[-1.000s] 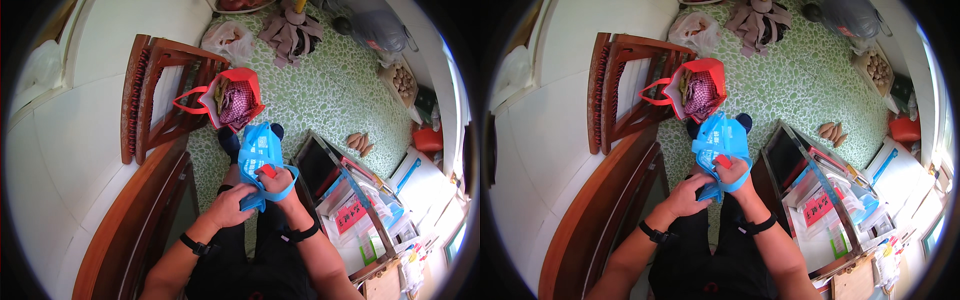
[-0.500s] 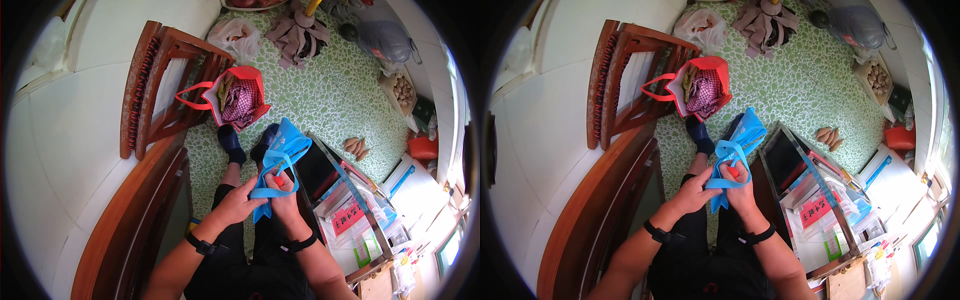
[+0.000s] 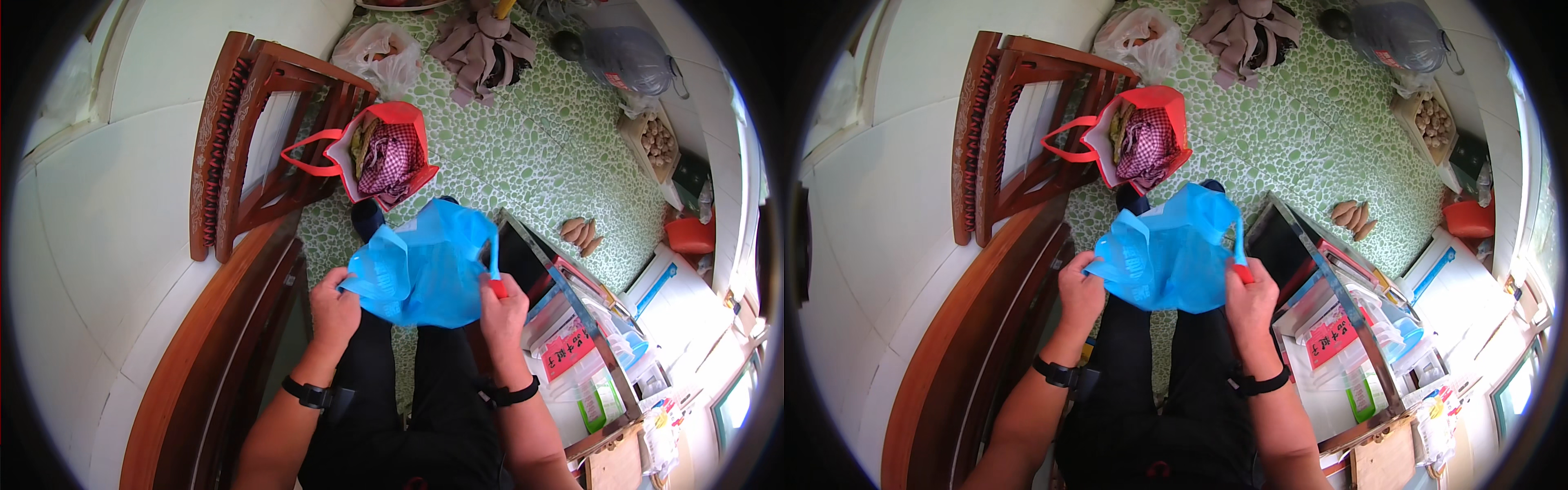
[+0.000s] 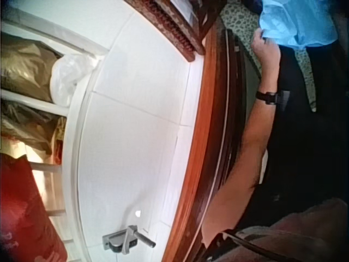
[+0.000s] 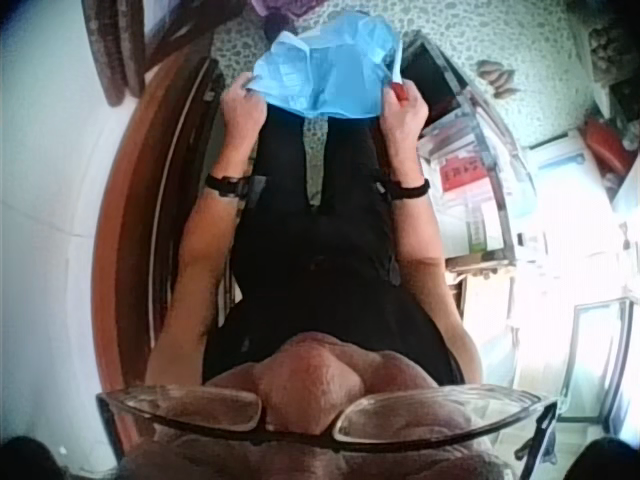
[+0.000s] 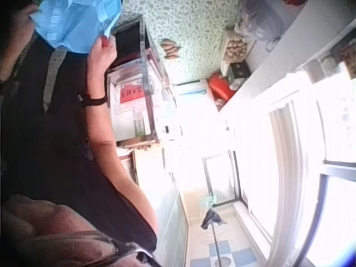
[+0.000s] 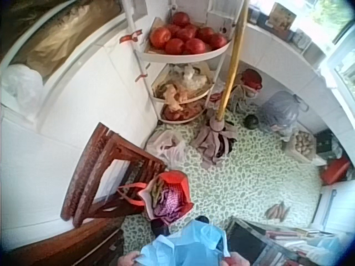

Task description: The person is seen taking clothes out of one bag and putting them into another bag.

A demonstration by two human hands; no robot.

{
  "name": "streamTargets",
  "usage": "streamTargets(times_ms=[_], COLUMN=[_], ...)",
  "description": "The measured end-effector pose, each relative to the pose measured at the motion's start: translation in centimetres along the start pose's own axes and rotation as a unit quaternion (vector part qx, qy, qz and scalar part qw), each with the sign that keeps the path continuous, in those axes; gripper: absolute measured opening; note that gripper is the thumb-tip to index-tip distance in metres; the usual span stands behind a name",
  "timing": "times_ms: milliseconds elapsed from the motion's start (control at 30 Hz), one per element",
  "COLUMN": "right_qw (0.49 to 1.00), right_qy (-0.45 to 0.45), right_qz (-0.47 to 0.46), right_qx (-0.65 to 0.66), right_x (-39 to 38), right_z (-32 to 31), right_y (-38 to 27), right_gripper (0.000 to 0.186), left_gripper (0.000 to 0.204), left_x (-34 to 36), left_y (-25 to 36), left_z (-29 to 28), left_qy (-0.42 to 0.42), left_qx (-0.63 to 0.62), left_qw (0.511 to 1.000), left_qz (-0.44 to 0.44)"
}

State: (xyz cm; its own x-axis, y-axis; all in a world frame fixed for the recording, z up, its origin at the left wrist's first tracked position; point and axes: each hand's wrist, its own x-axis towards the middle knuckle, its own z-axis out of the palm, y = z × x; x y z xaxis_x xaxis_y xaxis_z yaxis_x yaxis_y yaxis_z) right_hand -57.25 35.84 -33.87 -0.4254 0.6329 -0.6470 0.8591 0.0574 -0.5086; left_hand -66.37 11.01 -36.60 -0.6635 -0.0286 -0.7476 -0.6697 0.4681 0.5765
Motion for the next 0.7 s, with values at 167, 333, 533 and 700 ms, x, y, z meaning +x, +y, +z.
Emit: streamTargets(times_ms=[167, 333, 533, 700], right_qw=[0.994, 0.99, 0.993, 0.991], right_qy=[0.068, 0.141, 0.042, -0.02], right_qz=[0.012, -0.027, -0.106, -0.132], right_qx=[-0.085, -0.01, -0.024, -0.014], right_x=[1.5, 1.8, 1.3, 0.6], right_z=[-0.8, 0.9, 1.8, 2.4], right_y=[1.6, 3.2, 1.2, 0.8], right_gripper=[0.029, 0.015, 0.013, 0.007], left_gripper=[0.021, 0.026, 0.033, 0.046], left_x=[1.5, 2.3, 2.2, 0.1], left_y=[-2.8, -3.1, -5.8, 0.4], left_z=[-1.9, -1.0, -1.5, -0.7], left_qy=[0.049, 0.055, -0.033, 0.058], left_qx=[0.01, -0.086, 0.038, 0.35], left_qw=[0.994, 0.967, 0.984, 0.924], left_qz=[-0.097, -0.235, -0.172, 0.141])
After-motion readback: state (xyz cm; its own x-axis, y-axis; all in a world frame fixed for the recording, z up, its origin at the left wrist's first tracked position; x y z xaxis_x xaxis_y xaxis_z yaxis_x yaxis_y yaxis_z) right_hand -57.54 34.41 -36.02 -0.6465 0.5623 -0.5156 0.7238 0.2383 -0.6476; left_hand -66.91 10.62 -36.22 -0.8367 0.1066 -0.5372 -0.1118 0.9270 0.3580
